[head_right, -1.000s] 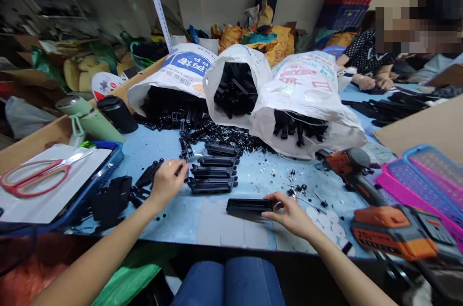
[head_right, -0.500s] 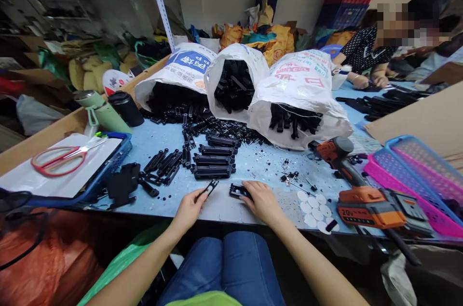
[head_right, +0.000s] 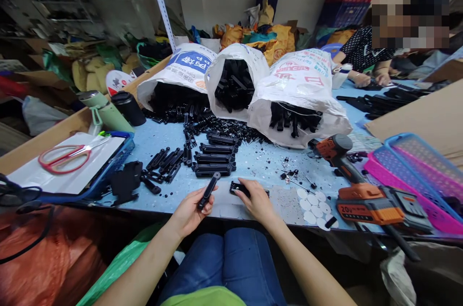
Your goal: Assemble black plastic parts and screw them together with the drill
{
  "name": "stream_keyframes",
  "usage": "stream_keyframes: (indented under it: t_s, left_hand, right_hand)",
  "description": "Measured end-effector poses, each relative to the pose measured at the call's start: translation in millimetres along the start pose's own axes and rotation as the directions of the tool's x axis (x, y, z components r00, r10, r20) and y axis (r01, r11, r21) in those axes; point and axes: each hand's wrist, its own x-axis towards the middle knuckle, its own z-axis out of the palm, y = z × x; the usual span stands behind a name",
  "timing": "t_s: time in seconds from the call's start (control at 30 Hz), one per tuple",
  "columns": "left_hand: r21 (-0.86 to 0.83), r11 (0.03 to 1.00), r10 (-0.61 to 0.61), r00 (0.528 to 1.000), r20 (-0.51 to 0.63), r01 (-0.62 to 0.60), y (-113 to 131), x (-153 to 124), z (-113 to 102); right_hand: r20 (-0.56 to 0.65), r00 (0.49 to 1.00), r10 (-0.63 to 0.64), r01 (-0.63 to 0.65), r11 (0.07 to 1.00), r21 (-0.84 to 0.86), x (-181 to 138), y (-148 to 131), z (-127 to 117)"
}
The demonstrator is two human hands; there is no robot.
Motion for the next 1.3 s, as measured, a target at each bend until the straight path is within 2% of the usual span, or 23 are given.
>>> stream_keyframes:
  t_s: [0.1, 0.13, 0.17, 0.2, 0.23, 0.3, 0.33, 0.37, 0.43, 0.53, 0.6, 0.77, 0.9, 1.0, 1.17, 1.23, 1.3]
  left_hand:
    - [0.240, 0.967, 0.091, 0.995, -0.031, -0.081, -5.5, 7.2, -6.2]
    - [0.379, 0.914, 0.177, 0.983, -0.051, -0.145, -7.0, 10.4, -10.8]
    - [0.546, 0.808, 0.295, 0.954, -0.047, -0.222, -8.7, 13.6, -16.2]
    - [0.714, 0.636, 0.421, 0.907, -0.003, -0.292, -10.7, 16.2, -22.2]
    - [0.846, 0.413, 0.524, 0.848, 0.081, -0.336, -13.2, 18.0, -28.2]
    - [0.940, -0.024, 0.597, 0.749, 0.287, -0.341, -20.2, 18.8, -38.2]
    - [0.929, -0.181, 0.588, 0.722, 0.366, -0.323, -24.4, 18.0, -41.6]
    - [0.908, -0.287, 0.573, 0.705, 0.418, -0.305, -28.9, 16.8, -43.7]
    - [0.871, -0.400, 0.554, 0.682, 0.477, -0.284, -36.6, 14.7, -45.0]
    - [0.860, -0.433, 0.560, 0.667, 0.492, -0.271, -41.4, 16.2, -42.4]
    - [0.863, -0.429, 0.565, 0.667, 0.486, -0.266, -40.7, 20.7, -39.2]
    - [0.832, -0.523, 0.536, 0.688, 0.489, -0.184, -39.9, 32.9, -29.7]
    - [0.799, -0.582, 0.499, 0.710, 0.497, -0.149, -44.2, 32.8, -27.0]
    - [0.783, -0.602, 0.480, 0.713, 0.512, -0.157, -48.5, 27.0, -29.7]
    - [0.745, -0.626, 0.435, 0.691, 0.577, -0.228, -55.5, 17.2, -36.3]
    - [0.729, -0.627, 0.400, 0.690, 0.603, -0.274, -54.8, 15.4, -37.1]
    - [0.727, -0.612, 0.367, 0.703, 0.609, -0.310, -50.6, 14.3, -36.9]
  right_hand:
    - [-0.021, 0.999, 0.045, -0.046, 0.999, -0.013, 3.4, 2.4, 1.6]
    - [-0.009, 0.999, 0.045, -0.046, 0.997, -0.060, 4.0, 5.1, 2.0]
    - [0.013, 0.999, 0.033, -0.031, 0.993, -0.112, 3.9, 8.3, 2.6]
    - [0.042, 0.999, 0.012, -0.005, 0.987, -0.158, 3.0, 11.8, 3.2]
    - [0.071, 0.997, -0.015, 0.028, 0.981, -0.193, 1.2, 15.0, 4.1]
    - [0.107, 0.992, -0.072, 0.096, 0.967, -0.236, -5.7, 19.4, 5.7]
    - [0.110, 0.989, -0.096, 0.121, 0.961, -0.251, -10.7, 20.1, 6.2]
    - [0.106, 0.988, -0.116, 0.140, 0.955, -0.261, -16.4, 19.9, 6.2]
    - [0.100, 0.983, -0.153, 0.175, 0.945, -0.275, -28.8, 17.8, 4.3]
    - [0.130, 0.969, -0.208, 0.238, 0.930, -0.280, -40.6, 17.2, -2.4]
    - [0.145, 0.968, -0.203, 0.239, 0.924, -0.299, -36.6, 22.4, -5.9]
    - [0.034, 0.997, -0.075, 0.082, 0.907, -0.412, 14.3, 46.0, 2.6]
    - [0.002, 0.998, -0.066, 0.060, 0.897, -0.439, 43.1, 52.0, 11.3]
    - [0.043, 0.988, -0.147, 0.150, 0.872, -0.466, 26.9, 47.6, 9.6]
    - [0.157, 0.953, -0.260, 0.304, 0.826, -0.474, -29.5, 28.7, 0.7]
    - [0.178, 0.948, -0.264, 0.317, 0.835, -0.450, -34.2, 18.4, -0.4]
    - [0.193, 0.948, -0.253, 0.311, 0.868, -0.388, -24.6, 8.6, 0.2]
